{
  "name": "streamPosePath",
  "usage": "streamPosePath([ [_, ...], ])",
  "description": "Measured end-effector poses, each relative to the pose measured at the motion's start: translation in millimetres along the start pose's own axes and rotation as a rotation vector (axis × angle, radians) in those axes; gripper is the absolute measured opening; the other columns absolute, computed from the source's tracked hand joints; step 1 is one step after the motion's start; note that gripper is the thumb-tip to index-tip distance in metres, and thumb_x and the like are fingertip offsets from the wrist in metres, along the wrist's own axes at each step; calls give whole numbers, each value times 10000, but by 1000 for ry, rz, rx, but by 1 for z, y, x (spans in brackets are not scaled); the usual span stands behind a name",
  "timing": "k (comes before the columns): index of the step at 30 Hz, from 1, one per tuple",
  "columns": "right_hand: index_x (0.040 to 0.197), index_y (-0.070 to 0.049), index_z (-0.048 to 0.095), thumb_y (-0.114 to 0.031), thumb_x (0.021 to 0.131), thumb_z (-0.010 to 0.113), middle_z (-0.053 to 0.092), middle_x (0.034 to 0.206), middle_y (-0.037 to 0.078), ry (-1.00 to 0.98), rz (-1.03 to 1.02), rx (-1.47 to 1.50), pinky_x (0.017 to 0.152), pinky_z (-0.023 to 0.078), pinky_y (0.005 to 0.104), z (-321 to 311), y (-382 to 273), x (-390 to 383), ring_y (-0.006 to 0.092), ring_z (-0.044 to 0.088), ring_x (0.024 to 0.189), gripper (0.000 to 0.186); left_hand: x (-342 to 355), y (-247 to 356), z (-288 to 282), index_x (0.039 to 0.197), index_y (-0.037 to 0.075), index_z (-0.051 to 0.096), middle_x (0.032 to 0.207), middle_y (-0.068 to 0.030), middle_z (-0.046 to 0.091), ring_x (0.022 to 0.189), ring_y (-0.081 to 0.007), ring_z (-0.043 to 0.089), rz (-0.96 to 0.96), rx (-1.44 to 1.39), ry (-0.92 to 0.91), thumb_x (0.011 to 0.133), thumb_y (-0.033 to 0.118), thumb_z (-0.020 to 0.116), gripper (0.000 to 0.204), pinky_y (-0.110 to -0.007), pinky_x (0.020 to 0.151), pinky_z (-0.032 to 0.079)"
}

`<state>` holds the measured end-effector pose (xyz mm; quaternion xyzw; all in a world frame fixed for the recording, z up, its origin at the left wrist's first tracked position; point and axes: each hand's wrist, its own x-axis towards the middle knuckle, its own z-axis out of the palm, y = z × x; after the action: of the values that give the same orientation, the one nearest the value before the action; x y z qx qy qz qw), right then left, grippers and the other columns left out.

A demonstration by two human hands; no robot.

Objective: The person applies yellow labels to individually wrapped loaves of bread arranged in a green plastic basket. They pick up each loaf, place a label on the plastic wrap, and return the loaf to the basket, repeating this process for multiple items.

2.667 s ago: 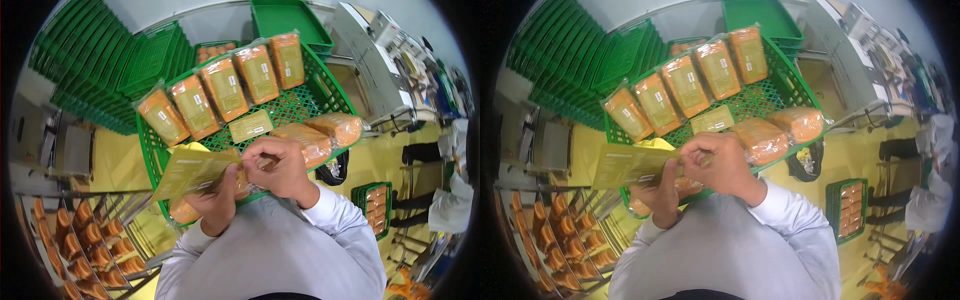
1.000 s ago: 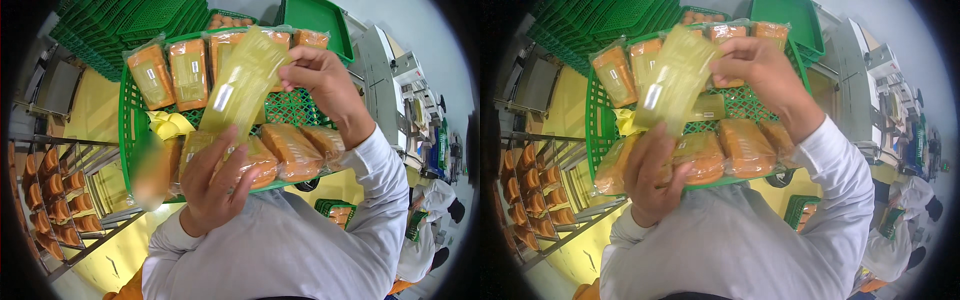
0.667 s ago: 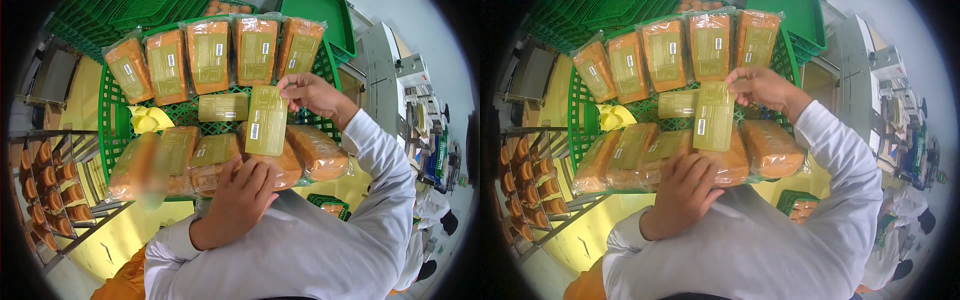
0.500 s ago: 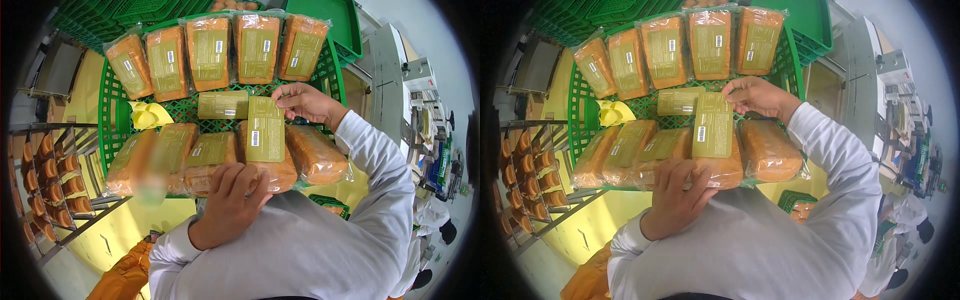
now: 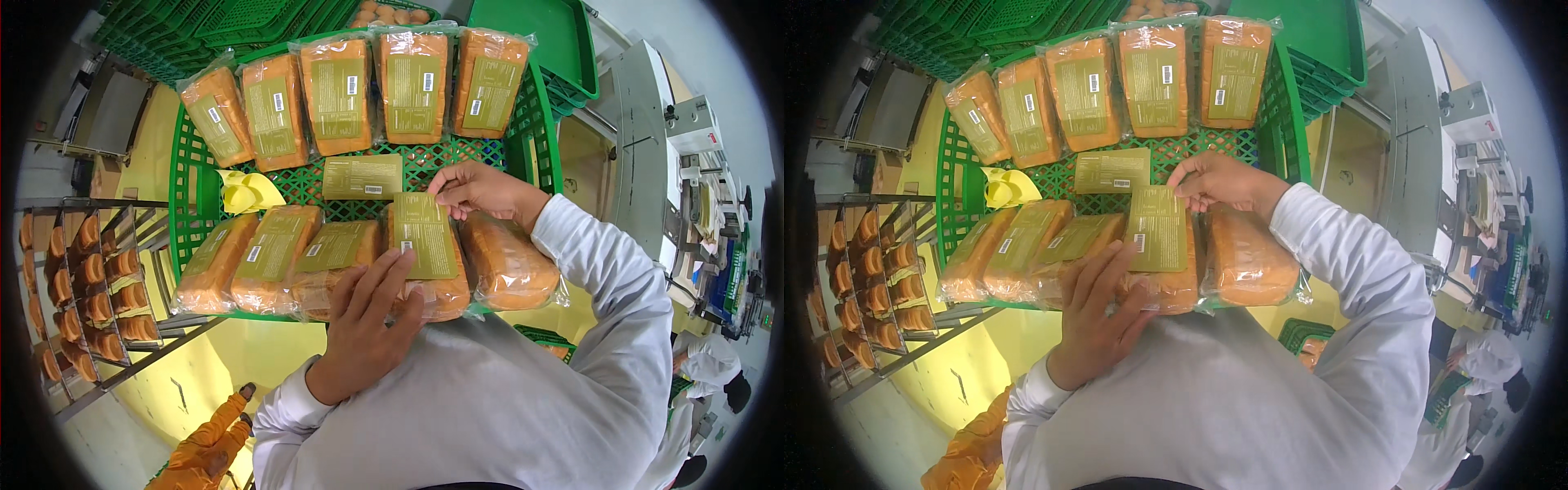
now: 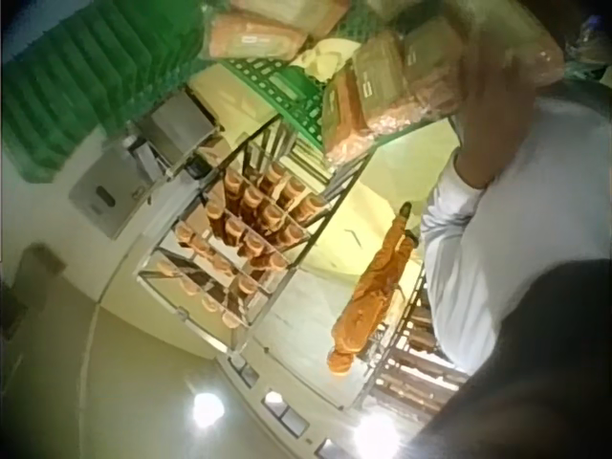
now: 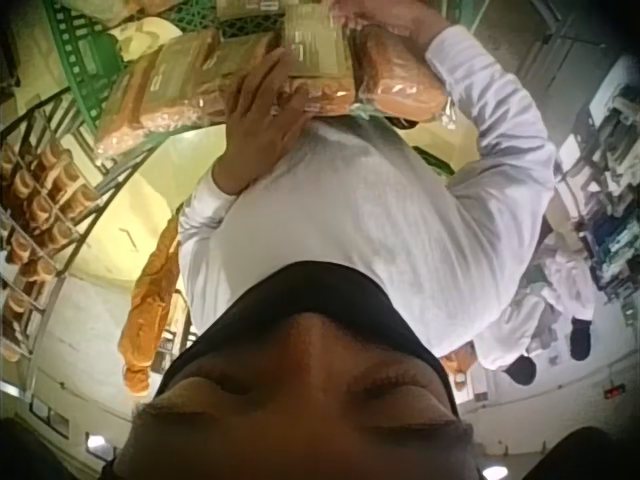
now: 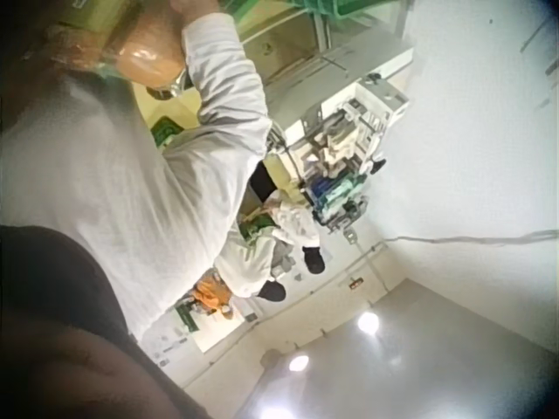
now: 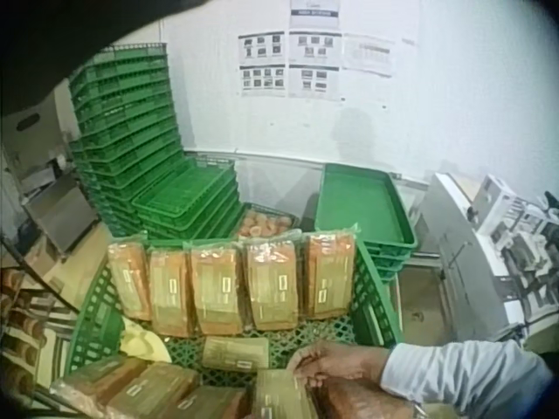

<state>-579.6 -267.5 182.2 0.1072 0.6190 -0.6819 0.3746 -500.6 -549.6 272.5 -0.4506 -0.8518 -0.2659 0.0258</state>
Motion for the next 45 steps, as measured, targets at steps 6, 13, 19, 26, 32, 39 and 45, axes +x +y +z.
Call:
streamPosePath([
  [6, 1039, 2, 629, -107, 922, 646, 661, 858, 77, -10, 33, -478, 642, 516, 285, 16, -15, -5, 147, 643, 752, 161, -1, -1, 0, 1088, 64, 620, 1271, -117, 605, 1240, -323, 523, 4, -18, -70, 766, 182, 762, 371, -518, 1062, 313],
  [13, 1456, -18, 399, -468, 1003, 482, 335, 1538, 224, -34, -377, -942, 1175, 261, 453, 45, -4, -24, 343, 286, 1451, 643, 4, -7, -12, 1091, 39, 638, 1207, -114, 629, 1133, -277, 584, 23, -154, -61, 773, 151, 745, 354, -463, 1011, 380],
  [19, 1509, 38, 250, -522, 1024, 361, 204, 1569, 281, -512, -450, -960, 1178, 263, 423, 106, -60, -116, 407, 193, 1466, 749, 35, -67, -96, 1089, 20, 635, 1099, -134, 651, 1021, -317, 615, 30, -96, 15, 756, 92, 762, 364, -436, 852, 493],
  [26, 1445, 51, 403, -307, 947, 646, 502, 1431, 213, -367, -816, -562, 1052, 432, 402, 132, -85, -154, 385, 526, 1271, 660, 81, -192, 8, 1169, 5, 593, 1151, -195, 616, 1086, -376, 582, 317, -39, -381, 818, 208, 728, 428, -437, 923, 486],
  [32, 1412, 76, 444, -275, 872, 729, 549, 1371, 242, 190, -939, -86, 1092, 382, 464, 177, 6, -173, 359, 534, 1281, 704, 78, -215, 61, 1281, -6, 519, 1343, -225, 514, 1261, -362, 485, 455, 157, -344, 785, 334, 754, 645, -448, 1021, 426],
  [39, 1345, 93, 502, -357, 817, 739, 653, 1180, 258, 773, -939, 307, 1025, 427, 465, 225, 53, -167, 339, 628, 1130, 733, 76, -217, 61, 1180, 15, 560, 1258, -181, 563, 1171, -353, 532, 413, 116, -408, 800, 319, 732, 516, -452, 966, 454],
  [45, 1337, 87, 511, -341, 830, 724, 659, 1171, 244, 766, -948, 278, 1014, 431, 448, 235, 46, -158, 322, 635, 1111, 697, 72, -215, 64, 1144, 21, 578, 1182, -175, 573, 1140, -353, 531, 347, 58, -371, 749, 227, 768, 484, -447, 943, 453],
])
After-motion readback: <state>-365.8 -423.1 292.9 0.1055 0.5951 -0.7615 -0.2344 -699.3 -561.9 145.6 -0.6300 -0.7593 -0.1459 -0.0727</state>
